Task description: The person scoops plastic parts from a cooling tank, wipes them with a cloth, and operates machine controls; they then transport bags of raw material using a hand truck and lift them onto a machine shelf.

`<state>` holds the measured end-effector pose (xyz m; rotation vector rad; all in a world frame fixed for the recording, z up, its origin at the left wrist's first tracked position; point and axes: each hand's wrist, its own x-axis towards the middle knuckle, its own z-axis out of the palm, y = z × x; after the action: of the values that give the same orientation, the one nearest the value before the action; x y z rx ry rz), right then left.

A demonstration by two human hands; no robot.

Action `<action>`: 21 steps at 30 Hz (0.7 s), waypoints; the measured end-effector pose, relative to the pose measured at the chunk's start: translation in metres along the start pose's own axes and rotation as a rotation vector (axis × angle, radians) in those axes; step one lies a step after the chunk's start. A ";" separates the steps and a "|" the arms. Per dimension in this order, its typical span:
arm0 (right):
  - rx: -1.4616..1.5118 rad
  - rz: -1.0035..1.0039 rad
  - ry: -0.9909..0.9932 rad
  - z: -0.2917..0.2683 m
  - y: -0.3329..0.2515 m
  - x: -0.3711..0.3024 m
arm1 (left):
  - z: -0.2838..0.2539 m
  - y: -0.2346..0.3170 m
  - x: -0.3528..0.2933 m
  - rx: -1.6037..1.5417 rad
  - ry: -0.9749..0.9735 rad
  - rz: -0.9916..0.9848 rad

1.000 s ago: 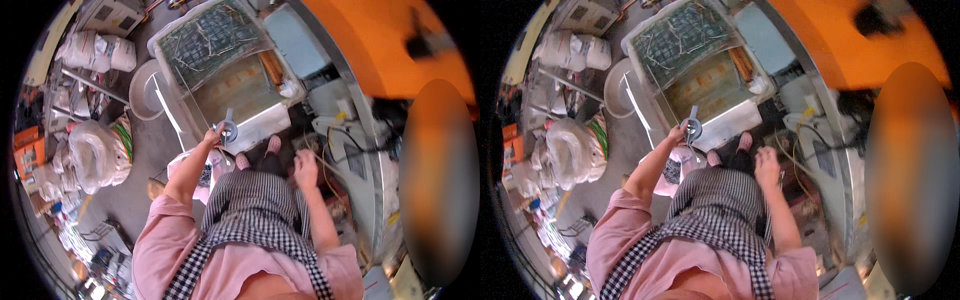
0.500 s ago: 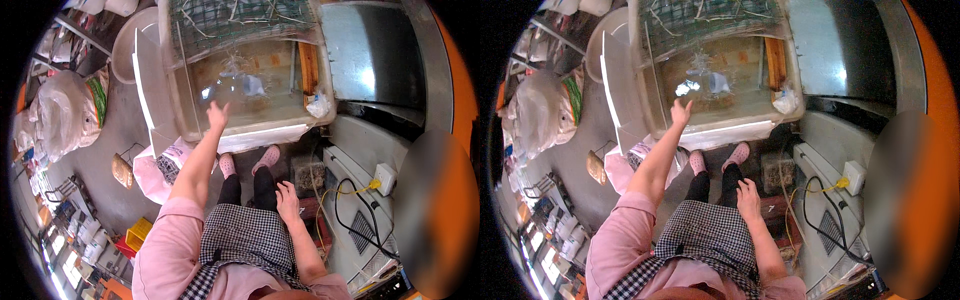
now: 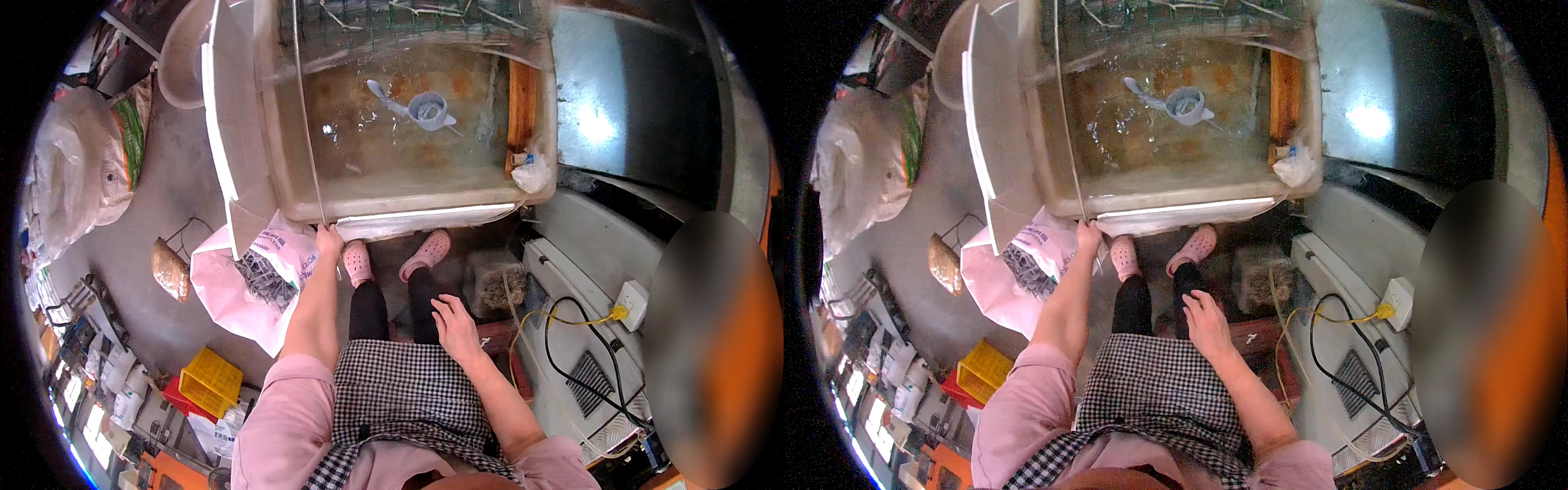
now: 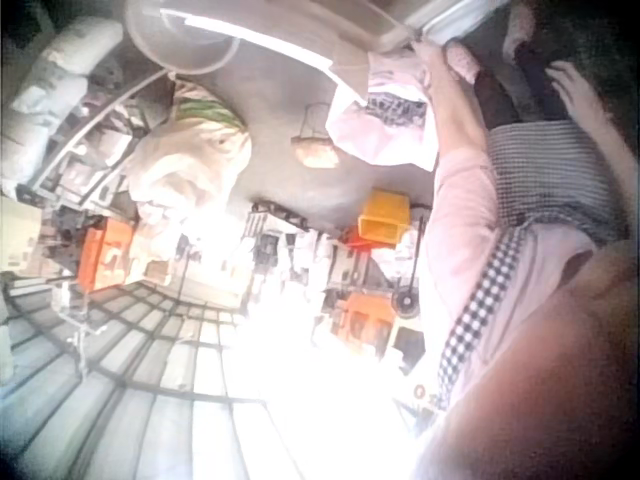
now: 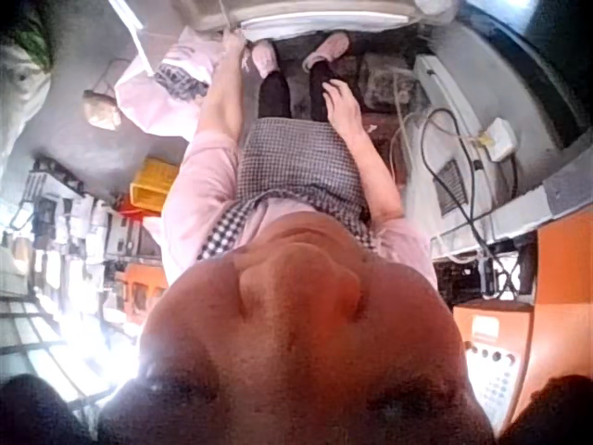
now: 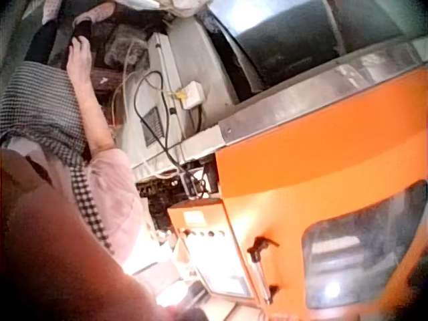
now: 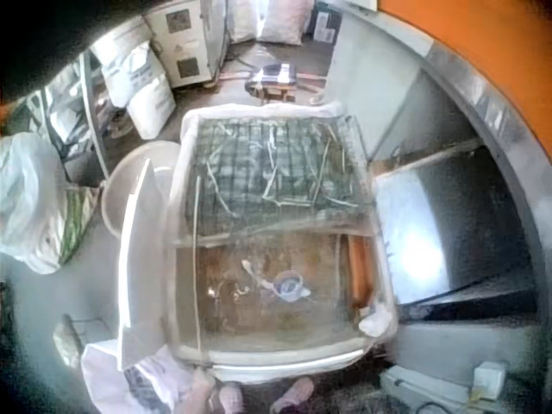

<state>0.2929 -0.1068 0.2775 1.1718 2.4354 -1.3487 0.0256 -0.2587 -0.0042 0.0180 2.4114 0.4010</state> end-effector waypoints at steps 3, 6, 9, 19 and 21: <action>-0.009 0.004 0.055 -0.005 -0.010 -0.004 | -0.045 0.040 -0.075 -0.122 0.086 0.219; 0.013 -0.016 0.063 -0.024 -0.028 -0.016 | -0.119 0.028 -0.166 0.037 0.109 0.229; 0.045 -0.028 0.075 -0.042 -0.043 -0.029 | -0.190 0.005 -0.235 0.062 -0.042 0.185; 0.047 0.031 0.164 -0.076 -0.052 -0.059 | -0.280 0.018 -0.267 0.486 -0.263 0.302; 0.054 0.054 0.173 -0.081 -0.050 -0.064 | -0.287 0.016 -0.274 0.487 -0.255 0.308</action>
<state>0.3238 -0.0965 0.3880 1.4119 2.4757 -1.3580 0.0518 -0.3563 0.3802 0.6229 2.1958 -0.0614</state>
